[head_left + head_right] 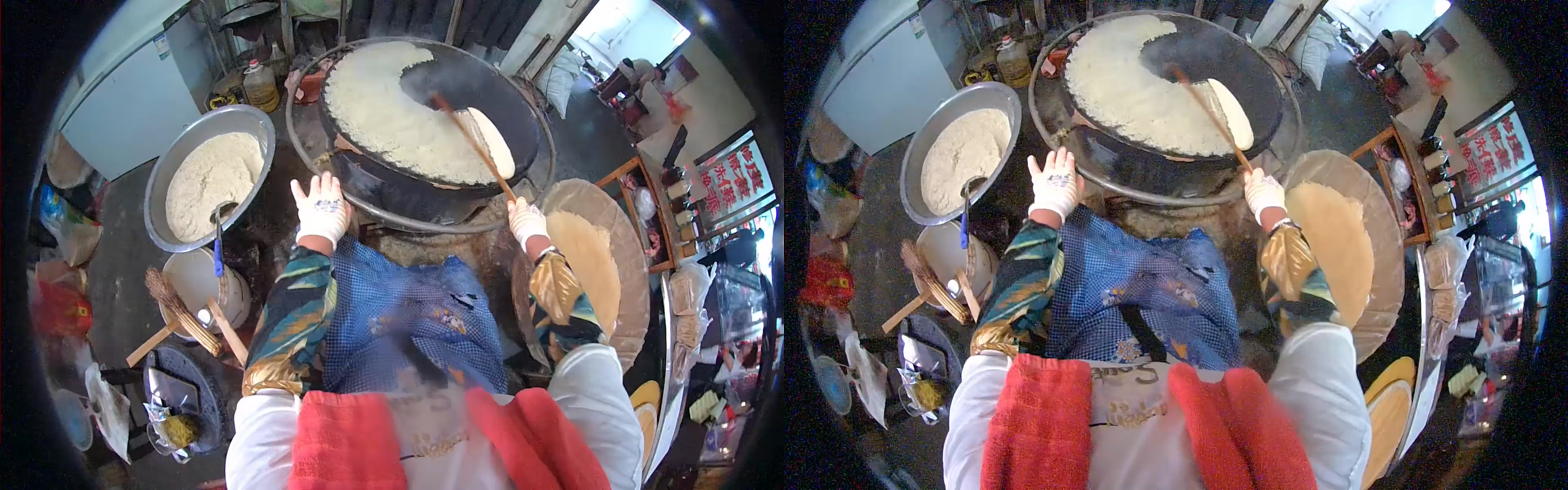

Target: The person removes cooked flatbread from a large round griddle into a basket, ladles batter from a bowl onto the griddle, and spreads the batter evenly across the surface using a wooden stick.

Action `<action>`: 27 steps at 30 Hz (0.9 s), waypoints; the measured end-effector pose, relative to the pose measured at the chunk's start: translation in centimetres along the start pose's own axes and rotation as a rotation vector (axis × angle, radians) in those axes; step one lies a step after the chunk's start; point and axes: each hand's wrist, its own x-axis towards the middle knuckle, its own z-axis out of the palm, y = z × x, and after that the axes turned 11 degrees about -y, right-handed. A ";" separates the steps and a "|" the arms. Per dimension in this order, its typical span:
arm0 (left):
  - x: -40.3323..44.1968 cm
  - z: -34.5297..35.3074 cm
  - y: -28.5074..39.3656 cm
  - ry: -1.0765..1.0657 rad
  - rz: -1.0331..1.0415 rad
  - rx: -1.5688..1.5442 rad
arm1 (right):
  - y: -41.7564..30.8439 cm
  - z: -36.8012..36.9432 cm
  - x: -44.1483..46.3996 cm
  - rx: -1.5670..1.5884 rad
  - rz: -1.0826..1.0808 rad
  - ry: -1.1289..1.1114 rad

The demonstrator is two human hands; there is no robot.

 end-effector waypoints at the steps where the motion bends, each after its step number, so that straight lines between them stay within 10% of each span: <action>1: 0.3 0.6 -0.3 -0.020 -0.012 0.016 | 1.0 0.8 0.5 -0.006 0.003 -0.006; 11: -5.2 0.5 7.4 0.364 0.374 -0.218 | 1.4 2.4 -0.5 0.137 0.024 -0.005; 27: -4.9 1.7 4.5 0.157 0.311 -0.031 | -1.6 -0.5 -2.9 0.205 -0.124 0.012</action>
